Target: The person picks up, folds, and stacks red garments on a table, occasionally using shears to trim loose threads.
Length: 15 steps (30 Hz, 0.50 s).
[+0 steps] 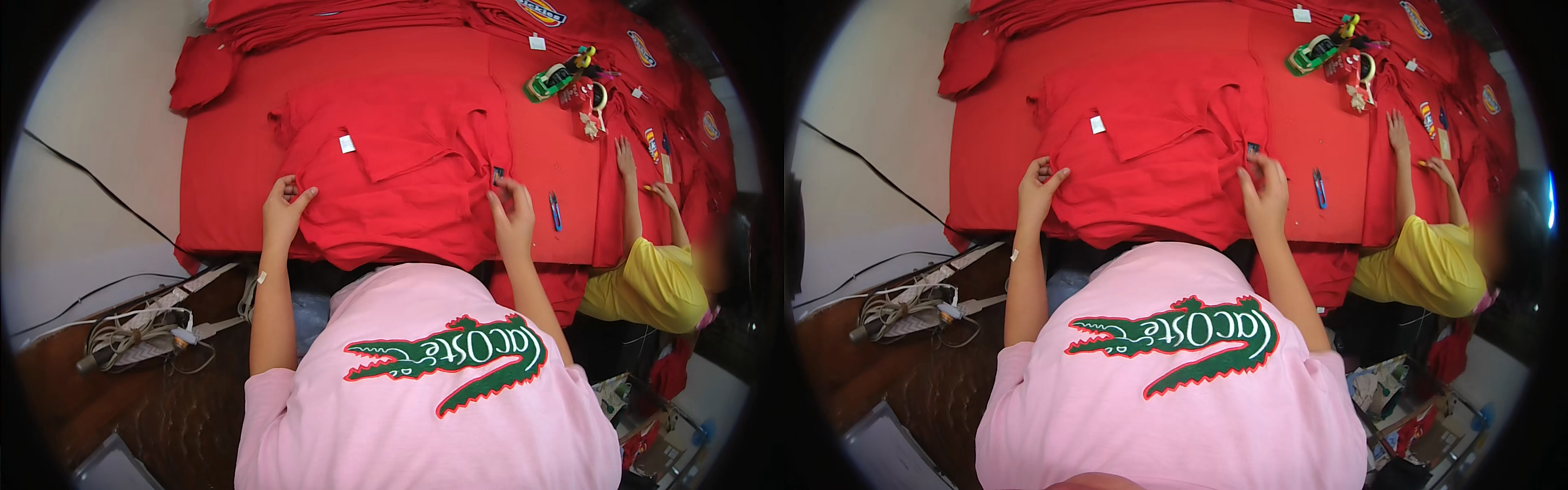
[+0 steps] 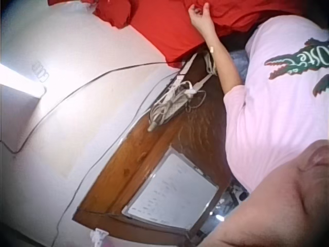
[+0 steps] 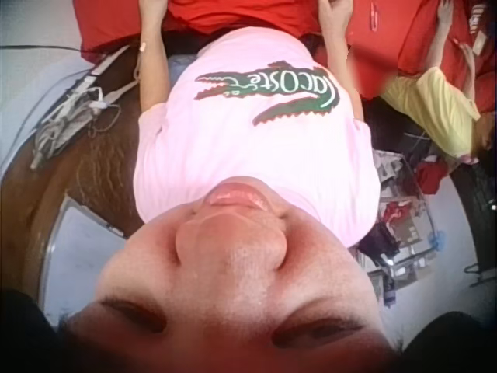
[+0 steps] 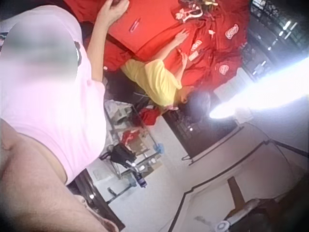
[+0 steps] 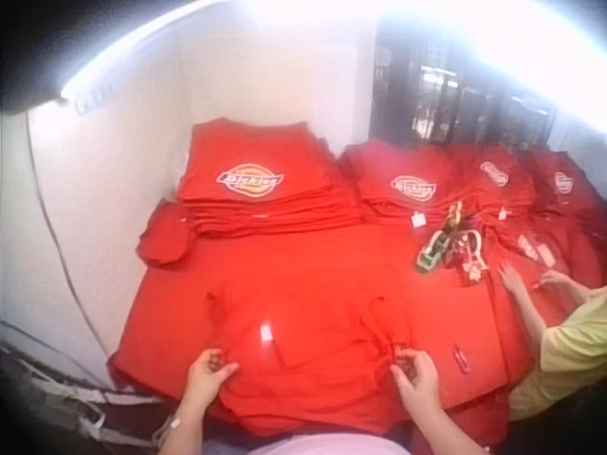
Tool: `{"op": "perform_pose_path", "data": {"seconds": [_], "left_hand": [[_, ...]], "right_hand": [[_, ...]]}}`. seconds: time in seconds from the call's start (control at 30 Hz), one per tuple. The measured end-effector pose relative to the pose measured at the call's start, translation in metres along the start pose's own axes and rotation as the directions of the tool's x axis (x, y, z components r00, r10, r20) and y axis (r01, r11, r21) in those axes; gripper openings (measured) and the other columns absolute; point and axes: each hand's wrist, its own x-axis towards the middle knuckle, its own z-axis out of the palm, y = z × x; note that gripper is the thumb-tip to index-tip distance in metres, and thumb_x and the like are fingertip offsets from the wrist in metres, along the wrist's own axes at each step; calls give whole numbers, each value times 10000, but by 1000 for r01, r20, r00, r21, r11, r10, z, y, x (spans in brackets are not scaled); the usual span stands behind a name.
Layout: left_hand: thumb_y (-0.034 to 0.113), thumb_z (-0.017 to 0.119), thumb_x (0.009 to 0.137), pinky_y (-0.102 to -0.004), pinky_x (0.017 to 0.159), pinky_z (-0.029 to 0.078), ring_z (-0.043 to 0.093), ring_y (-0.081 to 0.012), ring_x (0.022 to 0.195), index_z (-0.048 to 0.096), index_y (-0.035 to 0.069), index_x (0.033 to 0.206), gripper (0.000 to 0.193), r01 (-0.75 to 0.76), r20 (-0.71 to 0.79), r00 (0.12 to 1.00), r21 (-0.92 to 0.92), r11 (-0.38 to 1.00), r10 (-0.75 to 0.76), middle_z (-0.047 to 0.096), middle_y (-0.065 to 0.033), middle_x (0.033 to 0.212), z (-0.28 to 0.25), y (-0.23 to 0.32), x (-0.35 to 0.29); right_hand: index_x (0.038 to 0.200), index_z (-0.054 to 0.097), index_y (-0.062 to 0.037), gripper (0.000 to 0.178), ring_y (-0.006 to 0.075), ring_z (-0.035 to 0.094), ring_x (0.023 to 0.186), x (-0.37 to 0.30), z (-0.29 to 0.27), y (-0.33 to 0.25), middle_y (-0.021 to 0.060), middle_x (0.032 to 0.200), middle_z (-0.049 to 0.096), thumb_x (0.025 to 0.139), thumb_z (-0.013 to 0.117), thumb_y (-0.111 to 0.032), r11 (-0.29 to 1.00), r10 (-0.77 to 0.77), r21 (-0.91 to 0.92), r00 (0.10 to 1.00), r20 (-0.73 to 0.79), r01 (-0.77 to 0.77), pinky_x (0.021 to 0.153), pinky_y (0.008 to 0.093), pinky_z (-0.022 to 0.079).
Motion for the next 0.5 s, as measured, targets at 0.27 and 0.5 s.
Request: {"op": "perform_pose_path", "data": {"seconds": [0.27, 0.5], "left_hand": [[83, 851, 746, -365, 784, 538, 646, -244, 838, 640, -10, 1250, 554, 6, 102, 994, 241, 970, -32, 656, -122, 901, 16, 39, 3], [13, 660, 769, -449, 950, 536, 696, -397, 1046, 744, -14, 1112, 354, -237, -16, 964, 403, 884, 265, 721, -265, 1063, -59, 91, 69]], "right_hand": [[1171, 667, -49, 311, 285, 615, 1155, 101, 55, 1, 112, 1118, 698, 867, 732, -72, 937, -297, -120, 930, 215, 327, 980, 391, 496], [1119, 627, 13, 134, 85, 630, 976, 181, -49, -162, 13, 1014, 672, 1016, 544, 34, 770, -400, 603, 894, 202, 208, 914, 262, 514]]}}
